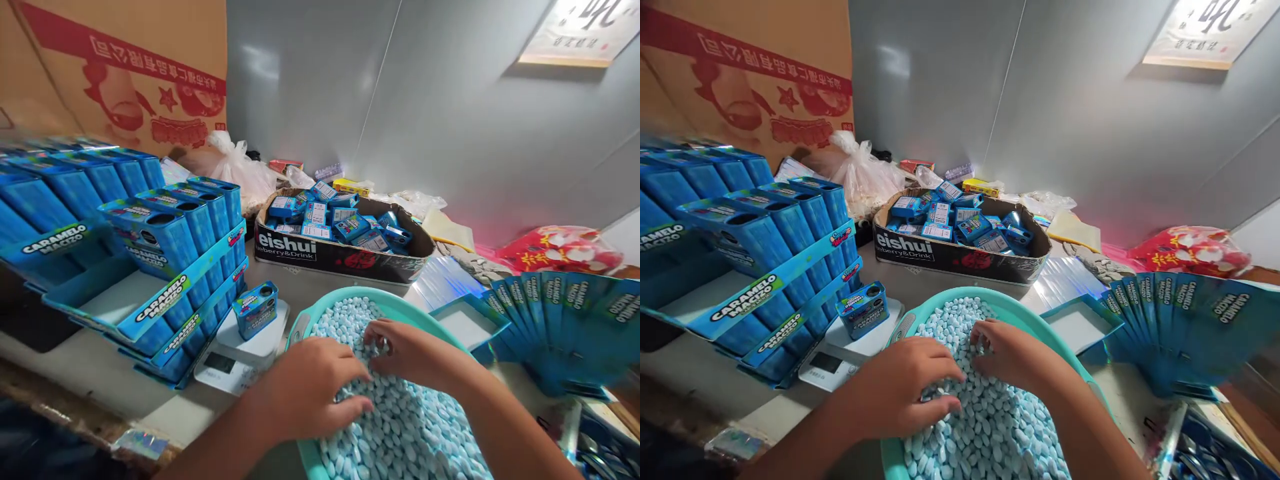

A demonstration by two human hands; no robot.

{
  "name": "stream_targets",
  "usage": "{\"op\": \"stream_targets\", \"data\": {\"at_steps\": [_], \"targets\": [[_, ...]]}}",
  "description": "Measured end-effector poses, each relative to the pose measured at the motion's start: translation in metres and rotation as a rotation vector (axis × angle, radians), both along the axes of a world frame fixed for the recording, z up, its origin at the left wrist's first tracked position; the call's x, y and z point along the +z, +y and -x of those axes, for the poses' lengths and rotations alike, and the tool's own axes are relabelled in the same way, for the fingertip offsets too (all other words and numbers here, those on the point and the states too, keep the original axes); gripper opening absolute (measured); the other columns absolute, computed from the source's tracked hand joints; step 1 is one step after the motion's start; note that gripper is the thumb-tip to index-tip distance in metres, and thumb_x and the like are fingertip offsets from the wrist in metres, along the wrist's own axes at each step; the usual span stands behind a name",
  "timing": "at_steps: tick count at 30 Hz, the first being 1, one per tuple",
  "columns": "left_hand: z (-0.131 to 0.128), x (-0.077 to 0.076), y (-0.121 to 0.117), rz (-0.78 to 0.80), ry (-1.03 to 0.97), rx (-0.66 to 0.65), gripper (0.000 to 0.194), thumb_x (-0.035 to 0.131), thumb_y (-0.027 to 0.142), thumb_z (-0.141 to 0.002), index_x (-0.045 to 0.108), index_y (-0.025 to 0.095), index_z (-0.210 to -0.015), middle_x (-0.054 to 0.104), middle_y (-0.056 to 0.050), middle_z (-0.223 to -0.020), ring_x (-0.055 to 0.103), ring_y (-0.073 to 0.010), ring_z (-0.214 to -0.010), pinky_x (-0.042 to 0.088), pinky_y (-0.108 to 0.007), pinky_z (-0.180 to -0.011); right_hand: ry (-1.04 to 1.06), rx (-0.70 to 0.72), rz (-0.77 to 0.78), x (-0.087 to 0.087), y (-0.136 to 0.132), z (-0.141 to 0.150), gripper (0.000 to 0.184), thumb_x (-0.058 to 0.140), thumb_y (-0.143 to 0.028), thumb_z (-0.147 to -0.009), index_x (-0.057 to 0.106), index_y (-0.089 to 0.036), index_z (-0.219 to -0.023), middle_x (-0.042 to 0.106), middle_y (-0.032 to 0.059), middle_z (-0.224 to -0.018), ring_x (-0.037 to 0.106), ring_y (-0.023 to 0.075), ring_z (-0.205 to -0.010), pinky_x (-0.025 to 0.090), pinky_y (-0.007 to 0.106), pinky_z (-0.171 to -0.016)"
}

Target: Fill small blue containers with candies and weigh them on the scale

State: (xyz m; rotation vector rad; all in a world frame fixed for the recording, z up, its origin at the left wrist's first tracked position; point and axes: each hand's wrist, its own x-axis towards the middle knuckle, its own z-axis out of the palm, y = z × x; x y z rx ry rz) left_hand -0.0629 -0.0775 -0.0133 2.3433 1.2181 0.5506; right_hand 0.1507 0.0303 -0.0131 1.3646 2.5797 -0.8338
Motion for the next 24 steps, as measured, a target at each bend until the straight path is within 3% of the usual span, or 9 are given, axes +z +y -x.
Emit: {"op": "stream_targets", "data": {"at_steps": [3, 15, 18, 21, 22, 24], "targets": [[0.003, -0.001, 0.001, 0.005, 0.032, 0.061, 0.015, 0.072, 0.036, -0.089, 0.072, 0.024, -0.097, 0.071, -0.002, -0.1, 0.063, -0.0226, -0.099, 0.044, -0.035, -0.087, 0.013, 0.009, 0.016, 0.0, 0.0, -0.001, 0.023, 0.068, -0.021, -0.075, 0.066, -0.024, -0.098, 0.066, 0.0019, -0.097, 0.059, 0.0188, -0.087, 0.044, 0.029, -0.075], [0.002, -0.008, -0.001, -0.05, 0.055, 0.031, 0.015, 0.072, 0.037, -0.088, 0.067, 0.024, -0.085, 0.07, 0.003, -0.093, 0.062, -0.0204, -0.096, 0.045, -0.036, -0.081, 0.09, 0.041, 0.044, 0.004, 0.0, 0.002, 0.011, 0.058, -0.014, -0.078, 0.062, -0.022, -0.084, 0.061, -0.0009, -0.082, 0.054, 0.0145, -0.075, 0.041, 0.027, -0.067], [0.009, -0.006, 0.004, -0.255, -0.043, 0.066, 0.011, 0.071, 0.033, -0.089, 0.066, 0.023, -0.087, 0.071, 0.003, -0.099, 0.064, -0.0181, -0.095, 0.046, -0.035, -0.083, 0.098, 0.035, 0.034, 0.001, 0.001, 0.002, 0.016, 0.055, -0.01, -0.075, 0.063, -0.022, -0.084, 0.06, -0.0009, -0.077, 0.054, 0.0149, -0.072, 0.04, 0.026, -0.065], [0.036, -0.004, 0.013, -0.631, -0.147, 0.318, 0.005, 0.061, 0.023, -0.094, 0.066, 0.023, -0.095, 0.072, 0.001, -0.102, 0.064, -0.0182, -0.098, 0.047, -0.036, -0.089, 0.091, -0.024, 0.021, -0.002, 0.002, 0.005, 0.021, 0.055, -0.01, -0.075, 0.066, -0.022, -0.089, 0.063, -0.0002, -0.078, 0.058, 0.0161, -0.073, 0.041, 0.026, -0.065], [0.048, -0.003, 0.017, -0.706, -0.144, 0.447, 0.009, 0.059, 0.022, -0.095, 0.067, 0.024, -0.1, 0.072, -0.001, -0.104, 0.064, -0.0197, -0.1, 0.047, -0.037, -0.092, 0.094, -0.045, 0.007, -0.003, 0.003, 0.005, 0.022, 0.055, -0.011, -0.076, 0.067, -0.022, -0.091, 0.065, 0.0003, -0.08, 0.059, 0.0164, -0.075, 0.042, 0.026, -0.066], [0.07, -0.007, 0.025, -0.714, -0.076, 0.693, 0.02, 0.059, 0.027, -0.096, 0.068, 0.022, -0.113, 0.071, -0.006, -0.114, 0.063, -0.0244, -0.109, 0.048, -0.042, -0.097, 0.104, -0.057, -0.015, -0.005, 0.005, 0.006, 0.024, 0.055, -0.011, -0.077, 0.068, -0.023, -0.095, 0.068, 0.0013, -0.085, 0.061, 0.0172, -0.078, 0.044, 0.026, -0.068]]}}
